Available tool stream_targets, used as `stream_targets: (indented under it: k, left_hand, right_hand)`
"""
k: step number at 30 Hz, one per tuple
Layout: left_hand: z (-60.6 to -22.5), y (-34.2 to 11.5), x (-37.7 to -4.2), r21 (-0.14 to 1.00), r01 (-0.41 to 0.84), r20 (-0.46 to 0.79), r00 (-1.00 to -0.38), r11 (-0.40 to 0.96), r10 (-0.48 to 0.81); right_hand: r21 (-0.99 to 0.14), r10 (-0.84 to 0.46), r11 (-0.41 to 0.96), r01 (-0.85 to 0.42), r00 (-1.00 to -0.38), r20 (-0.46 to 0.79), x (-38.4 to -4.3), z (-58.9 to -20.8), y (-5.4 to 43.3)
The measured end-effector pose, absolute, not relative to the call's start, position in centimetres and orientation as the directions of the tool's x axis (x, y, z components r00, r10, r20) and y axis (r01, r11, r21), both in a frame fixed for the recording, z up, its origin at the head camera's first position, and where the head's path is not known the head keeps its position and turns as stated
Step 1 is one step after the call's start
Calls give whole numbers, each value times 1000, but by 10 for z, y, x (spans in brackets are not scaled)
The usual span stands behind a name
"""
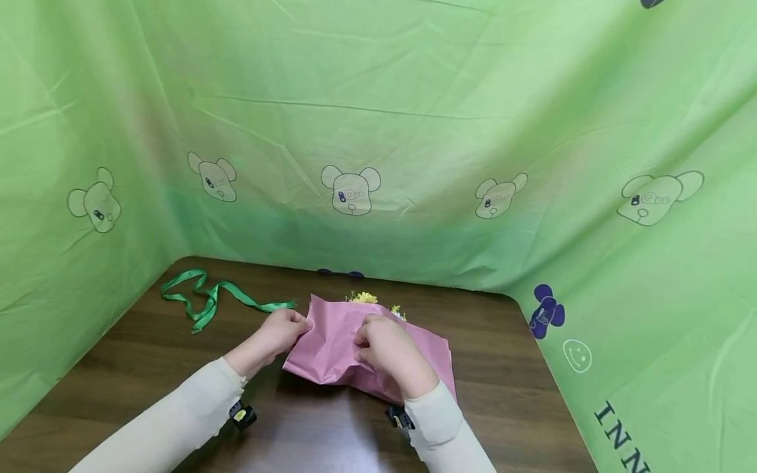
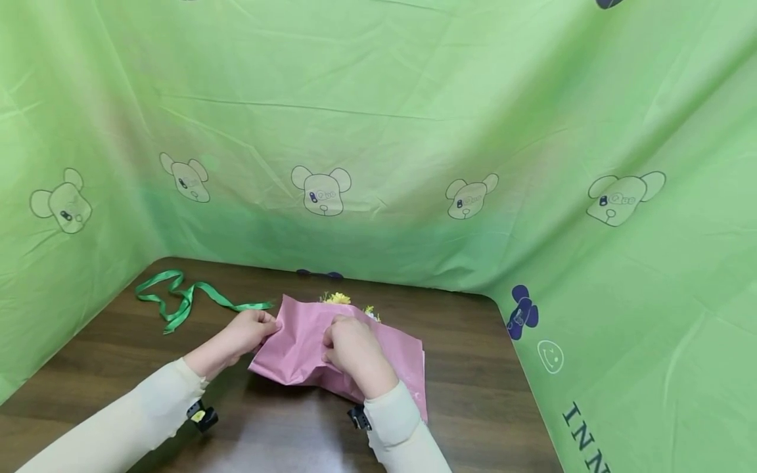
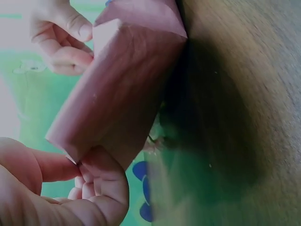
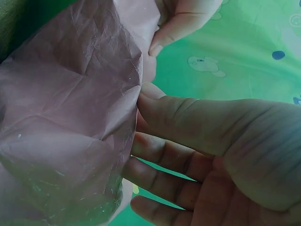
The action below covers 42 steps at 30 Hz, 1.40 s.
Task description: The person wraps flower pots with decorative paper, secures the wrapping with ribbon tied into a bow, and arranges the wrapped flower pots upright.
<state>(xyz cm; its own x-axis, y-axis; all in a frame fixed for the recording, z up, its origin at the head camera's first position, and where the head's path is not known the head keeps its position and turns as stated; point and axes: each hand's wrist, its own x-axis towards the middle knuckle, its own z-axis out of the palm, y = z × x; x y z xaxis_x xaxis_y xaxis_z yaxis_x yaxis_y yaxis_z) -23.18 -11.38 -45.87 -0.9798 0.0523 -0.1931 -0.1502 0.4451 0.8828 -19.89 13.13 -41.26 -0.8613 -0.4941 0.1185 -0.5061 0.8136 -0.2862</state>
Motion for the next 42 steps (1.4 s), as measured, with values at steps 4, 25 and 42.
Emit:
stream_targets:
  k: [4, 25, 42]
  left_hand:
    - [-454, -108, -231, 888, -131, -177, -982, 441, 65]
    - [-443, -96, -230, 925, -220, -270, -955, 311, 125]
    - [-440, -82, -227, 950, -245, -280, -943, 194, 181]
  right_hand:
    - [-280, -499, 812, -512, -858, 123, -199, -412, 131]
    - [-280, -497, 816, -506, -861, 108, -200, -411, 130]
    - [-320, -507, 798, -511, -856, 103, -201, -410, 132]
